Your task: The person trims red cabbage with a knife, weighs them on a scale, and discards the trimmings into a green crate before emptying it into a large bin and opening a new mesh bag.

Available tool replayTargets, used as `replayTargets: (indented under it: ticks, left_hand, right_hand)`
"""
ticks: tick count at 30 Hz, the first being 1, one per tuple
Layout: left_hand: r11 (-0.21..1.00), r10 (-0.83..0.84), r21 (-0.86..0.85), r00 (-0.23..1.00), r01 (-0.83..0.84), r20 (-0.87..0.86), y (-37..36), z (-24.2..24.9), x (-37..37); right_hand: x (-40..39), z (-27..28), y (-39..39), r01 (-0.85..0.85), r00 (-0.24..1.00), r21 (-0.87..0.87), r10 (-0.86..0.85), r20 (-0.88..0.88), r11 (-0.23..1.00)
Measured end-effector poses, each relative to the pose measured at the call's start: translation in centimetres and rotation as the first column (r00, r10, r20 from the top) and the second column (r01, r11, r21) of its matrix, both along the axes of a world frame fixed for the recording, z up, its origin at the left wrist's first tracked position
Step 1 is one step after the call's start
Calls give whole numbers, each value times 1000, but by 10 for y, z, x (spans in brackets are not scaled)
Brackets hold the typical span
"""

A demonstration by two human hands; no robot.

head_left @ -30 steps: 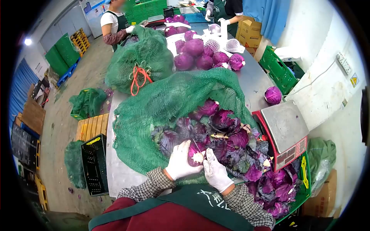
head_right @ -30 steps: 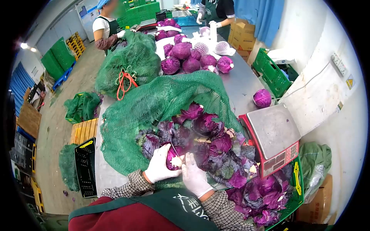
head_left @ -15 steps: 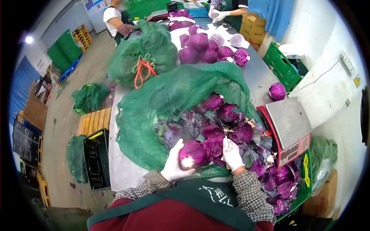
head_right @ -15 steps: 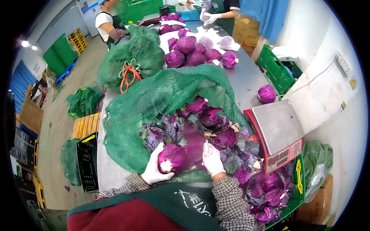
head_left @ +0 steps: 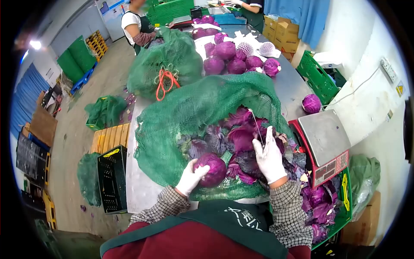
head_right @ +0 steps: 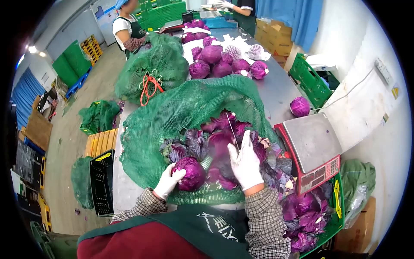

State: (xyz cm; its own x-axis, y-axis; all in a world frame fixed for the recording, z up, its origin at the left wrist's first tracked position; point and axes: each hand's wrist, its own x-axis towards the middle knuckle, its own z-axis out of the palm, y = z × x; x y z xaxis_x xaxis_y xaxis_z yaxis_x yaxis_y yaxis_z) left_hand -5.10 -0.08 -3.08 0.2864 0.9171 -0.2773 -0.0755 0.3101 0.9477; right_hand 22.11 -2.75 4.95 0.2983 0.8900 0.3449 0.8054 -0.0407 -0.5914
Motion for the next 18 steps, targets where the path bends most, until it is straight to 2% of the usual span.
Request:
replayTargets:
  ticks: [1,3,4,5,6,7,9,10,11,15,17,18]
  left_hand:
    - [1000,-3,0,996,3,-90,0,2,3]
    - [985,-81,137,982,105,-171,-11,17,5]
    - [961,-201,171,974,216,-104,-14,15,0]
    - [914,-319,209,934,348,-159,-16,20,-7]
    - [902,-376,197,924,383,-72,-18,21,-12]
    - [888,-429,188,903,419,14,-20,21,-17]
    - [817,-488,259,857,515,-167,-18,18,-29]
    - [774,-479,307,829,554,-290,-18,17,-34]
    - [725,-454,347,792,595,-408,-18,17,-38]
    - [672,-461,383,762,634,-455,-17,17,-43]
    - [705,-501,273,732,654,-462,-15,42,-40]
    - [719,-521,214,716,662,-464,-15,51,-39]
  right_hand:
    - [-5,3,-6,-41,994,15,43,-98,999]
    - [-11,-37,-10,-207,901,151,249,-356,966]
    - [-19,-37,-19,-267,798,6,225,-559,964]
    - [-29,-34,-27,-348,666,-120,154,-730,930]
    - [-38,-37,-34,-403,610,-127,162,-776,906]
    - [-44,-54,-35,-444,634,-106,229,-738,890]
    - [-55,-65,-40,-528,579,-27,336,-743,849]
    - [-56,-63,-41,-545,580,-128,262,-771,829]
    - [-56,-59,-40,-566,586,-158,260,-768,809]
    - [-55,-51,-41,-593,620,-242,243,-746,768]
    - [-59,-57,-44,-593,652,-144,367,-663,793]
    - [-62,-63,-44,-602,669,-31,483,-565,798]
